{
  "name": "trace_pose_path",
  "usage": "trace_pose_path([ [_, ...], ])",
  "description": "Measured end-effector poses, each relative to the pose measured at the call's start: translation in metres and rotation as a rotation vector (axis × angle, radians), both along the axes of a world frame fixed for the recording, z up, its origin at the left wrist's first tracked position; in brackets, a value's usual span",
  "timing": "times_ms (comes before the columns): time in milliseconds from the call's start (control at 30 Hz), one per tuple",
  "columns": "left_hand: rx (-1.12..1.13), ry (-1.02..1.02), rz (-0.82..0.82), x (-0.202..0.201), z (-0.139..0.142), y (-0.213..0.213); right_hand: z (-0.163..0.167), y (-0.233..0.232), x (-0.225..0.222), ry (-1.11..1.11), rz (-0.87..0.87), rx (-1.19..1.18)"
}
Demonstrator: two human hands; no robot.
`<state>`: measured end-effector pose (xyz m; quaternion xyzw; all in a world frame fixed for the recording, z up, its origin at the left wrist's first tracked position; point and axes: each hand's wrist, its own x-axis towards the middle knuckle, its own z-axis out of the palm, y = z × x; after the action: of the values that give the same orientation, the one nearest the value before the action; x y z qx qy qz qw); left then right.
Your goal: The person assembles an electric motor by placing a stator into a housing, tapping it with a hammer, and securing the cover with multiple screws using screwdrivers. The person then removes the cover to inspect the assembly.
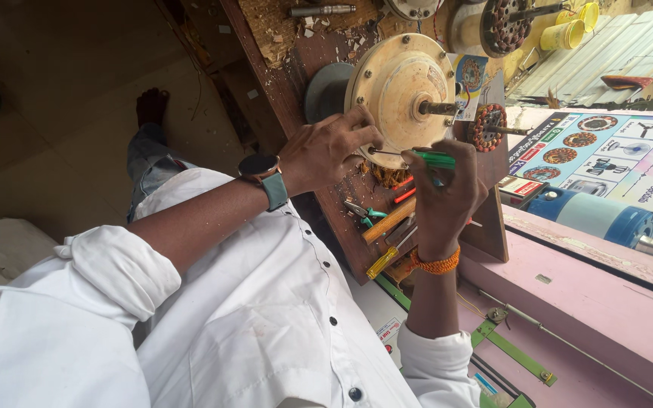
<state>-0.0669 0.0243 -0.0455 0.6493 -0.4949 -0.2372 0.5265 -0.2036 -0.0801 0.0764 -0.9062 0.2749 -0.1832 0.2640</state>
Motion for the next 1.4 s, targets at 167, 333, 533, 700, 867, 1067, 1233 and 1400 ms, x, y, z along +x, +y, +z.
trace_pose_path([
  [167,0.043,-0.106,-0.002,-0.001,-0.001,-0.003,0.007,0.004,-0.004,-0.054,0.057,0.195],
  [333,-0.039,0.024,-0.042,0.002,-0.003,-0.002,0.008,0.013,0.006,0.072,-0.186,-0.072],
  [533,-0.033,0.033,0.021,-0.002,-0.002,0.0,0.009,0.018,0.006,-0.021,0.018,-0.07],
  [700,-0.061,-0.004,0.021,0.001,0.002,0.001,0.001,0.017,-0.001,-0.076,-0.002,0.037],
  [867,0.033,-0.087,-0.116,0.013,0.004,0.0,-0.006,0.015,-0.006,-0.04,-0.055,-0.023],
  [1067,0.066,0.021,-0.229,0.024,0.001,-0.009,-0.001,0.014,-0.005,-0.112,0.024,0.264],
  [1233,0.055,0.036,-0.237,0.028,-0.001,-0.013,-0.001,0.018,0.0,-0.006,-0.107,-0.125],
  [1400,0.094,0.04,-0.247,0.032,0.005,-0.015,-0.002,0.023,0.003,-0.036,0.004,-0.009],
])
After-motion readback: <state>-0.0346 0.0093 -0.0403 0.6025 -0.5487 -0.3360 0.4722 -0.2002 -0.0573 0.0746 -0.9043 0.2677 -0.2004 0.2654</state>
